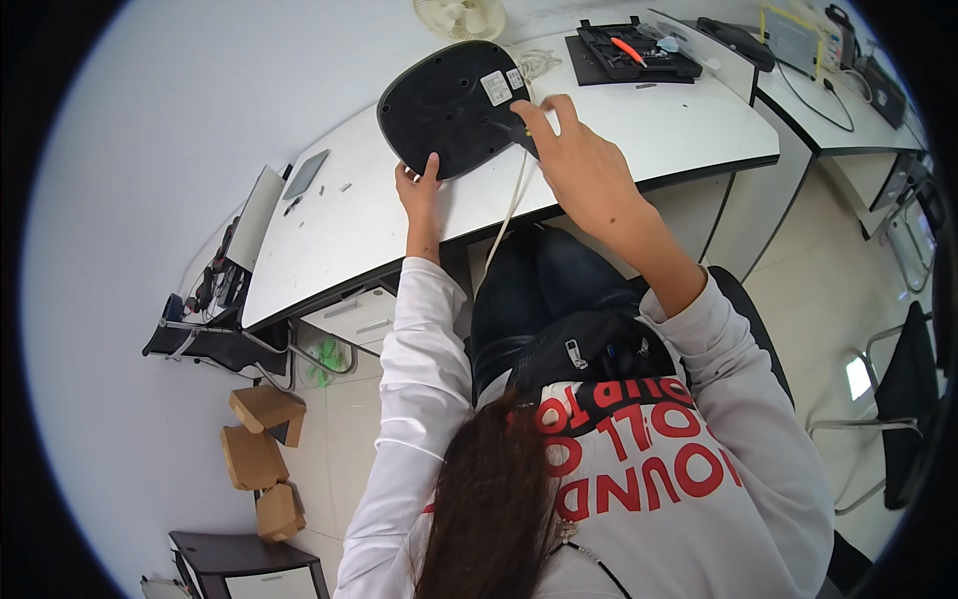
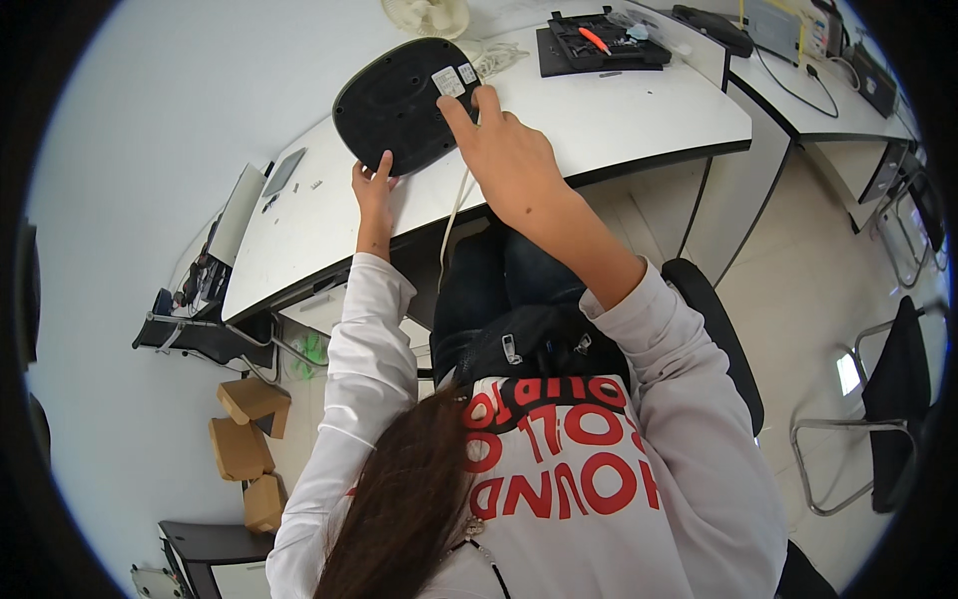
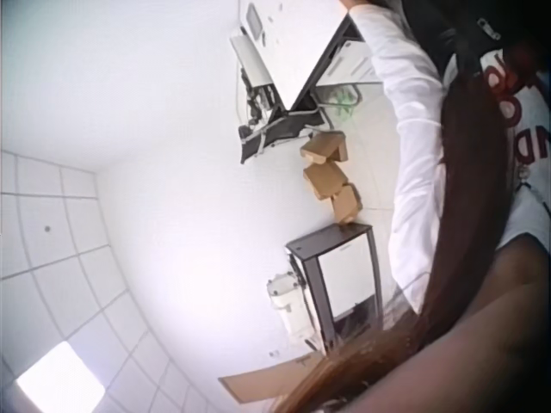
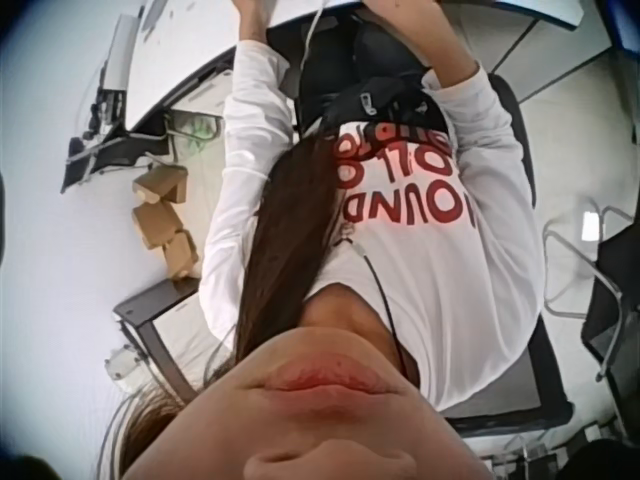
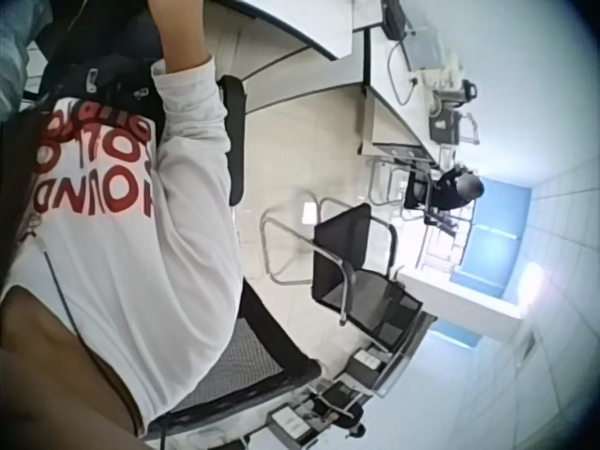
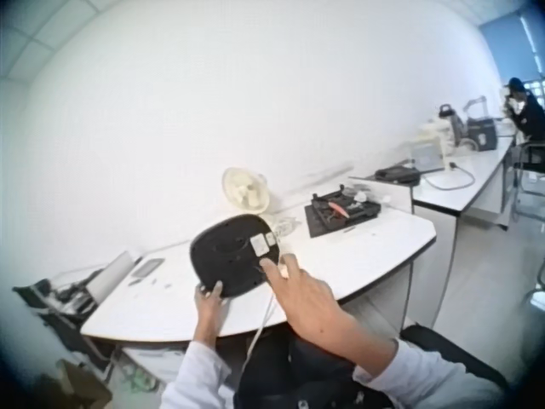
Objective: The person uses a screwdriver to fasten screws into the underside of a black electronic device on a white desk. They repeatedly pick up screws, align them, and tighten them into place while adjusting the device's position.
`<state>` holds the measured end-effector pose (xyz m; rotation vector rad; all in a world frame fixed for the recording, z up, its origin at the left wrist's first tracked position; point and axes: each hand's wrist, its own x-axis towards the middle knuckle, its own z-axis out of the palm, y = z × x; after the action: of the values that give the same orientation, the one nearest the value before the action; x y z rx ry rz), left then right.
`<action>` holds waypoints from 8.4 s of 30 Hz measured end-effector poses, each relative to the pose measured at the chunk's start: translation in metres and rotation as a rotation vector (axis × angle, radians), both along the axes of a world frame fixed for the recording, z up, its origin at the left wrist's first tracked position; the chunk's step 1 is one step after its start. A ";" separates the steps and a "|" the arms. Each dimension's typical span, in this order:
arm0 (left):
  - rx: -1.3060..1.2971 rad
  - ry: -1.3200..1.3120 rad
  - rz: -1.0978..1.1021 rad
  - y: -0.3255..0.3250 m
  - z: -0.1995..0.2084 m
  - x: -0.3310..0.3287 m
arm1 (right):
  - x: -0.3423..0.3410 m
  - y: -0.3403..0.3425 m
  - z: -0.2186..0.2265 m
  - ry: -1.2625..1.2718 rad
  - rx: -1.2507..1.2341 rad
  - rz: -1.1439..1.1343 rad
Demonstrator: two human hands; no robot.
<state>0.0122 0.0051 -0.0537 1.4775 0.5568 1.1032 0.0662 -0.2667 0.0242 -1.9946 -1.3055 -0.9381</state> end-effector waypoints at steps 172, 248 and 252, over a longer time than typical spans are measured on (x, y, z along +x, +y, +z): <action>-0.911 -0.459 -1.151 -0.101 0.012 0.017 | 0.009 0.006 0.011 2.127 -0.069 0.819; -0.087 -0.081 -0.429 0.019 0.121 -0.060 | 0.062 0.040 -0.004 1.025 -0.180 0.623; -0.093 -0.082 -0.445 0.012 0.117 -0.052 | 0.064 0.038 -0.012 1.057 -0.166 0.642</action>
<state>-0.0403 0.0167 0.0635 1.3820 0.2015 0.7726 0.1304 -0.2284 0.0119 -1.5687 -1.2133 0.4988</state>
